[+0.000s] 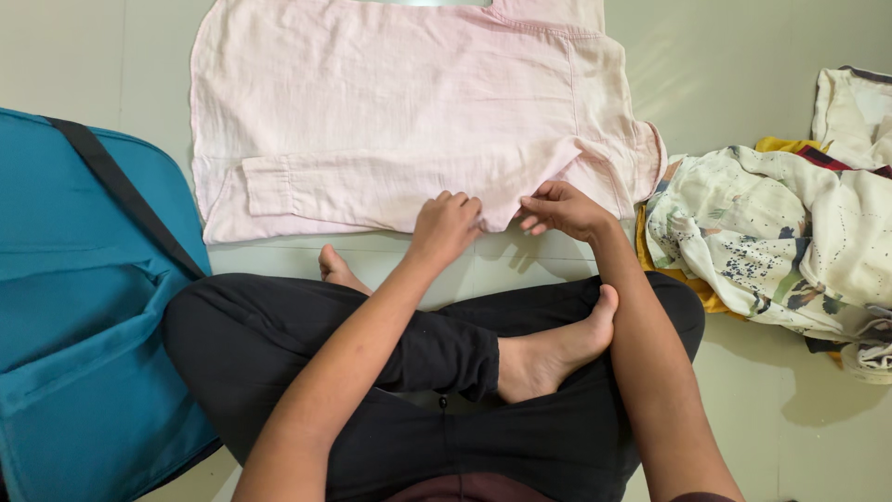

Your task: The person folds a shirt on the floor by smoothing it, folding the sleeves across the back, and then folding the body into a rectangle.

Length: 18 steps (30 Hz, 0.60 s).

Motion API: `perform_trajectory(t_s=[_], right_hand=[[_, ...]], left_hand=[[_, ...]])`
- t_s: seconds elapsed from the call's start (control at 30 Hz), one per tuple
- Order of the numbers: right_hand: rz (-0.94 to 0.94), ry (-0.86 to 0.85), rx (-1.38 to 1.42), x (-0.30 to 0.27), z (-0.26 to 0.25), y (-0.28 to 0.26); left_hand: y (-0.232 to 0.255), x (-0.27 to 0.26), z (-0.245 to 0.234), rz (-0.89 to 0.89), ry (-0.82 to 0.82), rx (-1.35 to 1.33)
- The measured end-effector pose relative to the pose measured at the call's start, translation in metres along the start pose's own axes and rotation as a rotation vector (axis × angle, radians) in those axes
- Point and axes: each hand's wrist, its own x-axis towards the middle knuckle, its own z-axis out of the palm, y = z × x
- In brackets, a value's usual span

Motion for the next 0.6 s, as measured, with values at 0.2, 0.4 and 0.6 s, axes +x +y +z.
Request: perform_trajectory(t_s=[0.2,0.4,0.6], right_hand=[[-0.066,-0.03,0.017,0.001,0.005,-0.003],[-0.007,0.024,-0.044,0.006,0.017,-0.005],[-0.013,-0.004,0.044,0.012,0.013,0.001]], left_hand=[[-0.008,0.003,-0.002,0.017,0.087,0.044],[0.002,0.003,-0.014,0.042,0.091,0.039],[0.0,0.001,-0.011,0.056,0.078,0.085]])
